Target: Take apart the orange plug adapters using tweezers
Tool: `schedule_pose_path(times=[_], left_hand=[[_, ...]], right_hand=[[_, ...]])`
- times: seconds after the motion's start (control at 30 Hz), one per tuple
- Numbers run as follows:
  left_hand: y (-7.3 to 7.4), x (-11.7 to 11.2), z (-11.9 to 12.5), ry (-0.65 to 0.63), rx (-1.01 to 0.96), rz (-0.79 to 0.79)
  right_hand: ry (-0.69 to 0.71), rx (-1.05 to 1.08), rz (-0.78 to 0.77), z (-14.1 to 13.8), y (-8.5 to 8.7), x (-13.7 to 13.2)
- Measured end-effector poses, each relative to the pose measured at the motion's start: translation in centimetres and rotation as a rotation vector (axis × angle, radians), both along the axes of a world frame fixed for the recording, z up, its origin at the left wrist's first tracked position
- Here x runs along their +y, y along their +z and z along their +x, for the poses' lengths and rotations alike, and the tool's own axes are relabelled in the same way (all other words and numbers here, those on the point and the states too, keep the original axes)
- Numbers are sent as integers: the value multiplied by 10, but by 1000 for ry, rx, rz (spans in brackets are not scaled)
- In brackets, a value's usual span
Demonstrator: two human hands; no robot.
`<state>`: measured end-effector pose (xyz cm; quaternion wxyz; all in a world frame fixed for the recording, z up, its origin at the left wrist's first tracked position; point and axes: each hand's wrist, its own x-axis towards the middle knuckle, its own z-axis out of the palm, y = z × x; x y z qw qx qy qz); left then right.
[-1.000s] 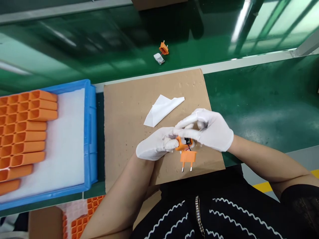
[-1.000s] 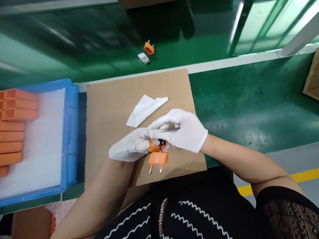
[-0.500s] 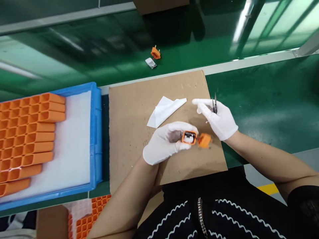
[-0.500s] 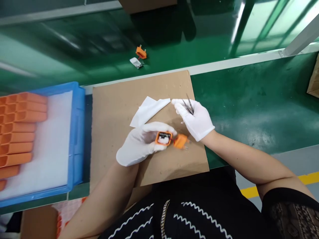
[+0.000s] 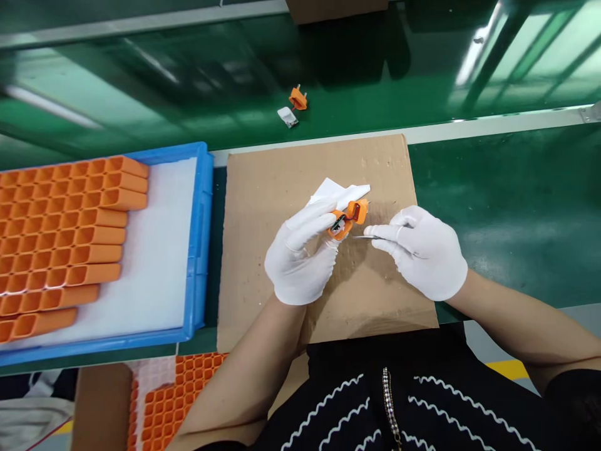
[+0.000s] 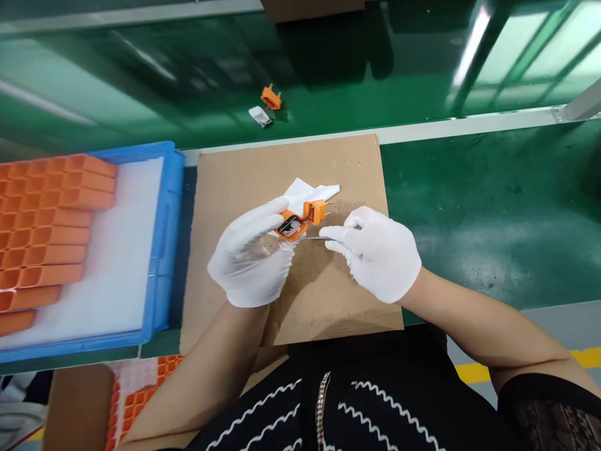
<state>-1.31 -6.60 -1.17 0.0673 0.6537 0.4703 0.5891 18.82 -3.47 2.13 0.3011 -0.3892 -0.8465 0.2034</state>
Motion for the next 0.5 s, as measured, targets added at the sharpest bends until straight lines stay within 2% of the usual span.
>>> schedule_pose_path(times=[0.07, 0.17, 0.33, 0.5], left_hand=[[0, 0, 2, 19, 34, -4], [-4, 1, 3, 58, 77, 26], [-12, 0, 0, 43, 79, 54], [-12, 2, 1, 47, 69, 105]], right_hand=[[-37, -148, 31, 1, 0, -1], [-72, -259, 60, 1, -1, -2], [-61, -290, 60, 0, 0, -3], [-36, -265, 96, -2, -2, -8]])
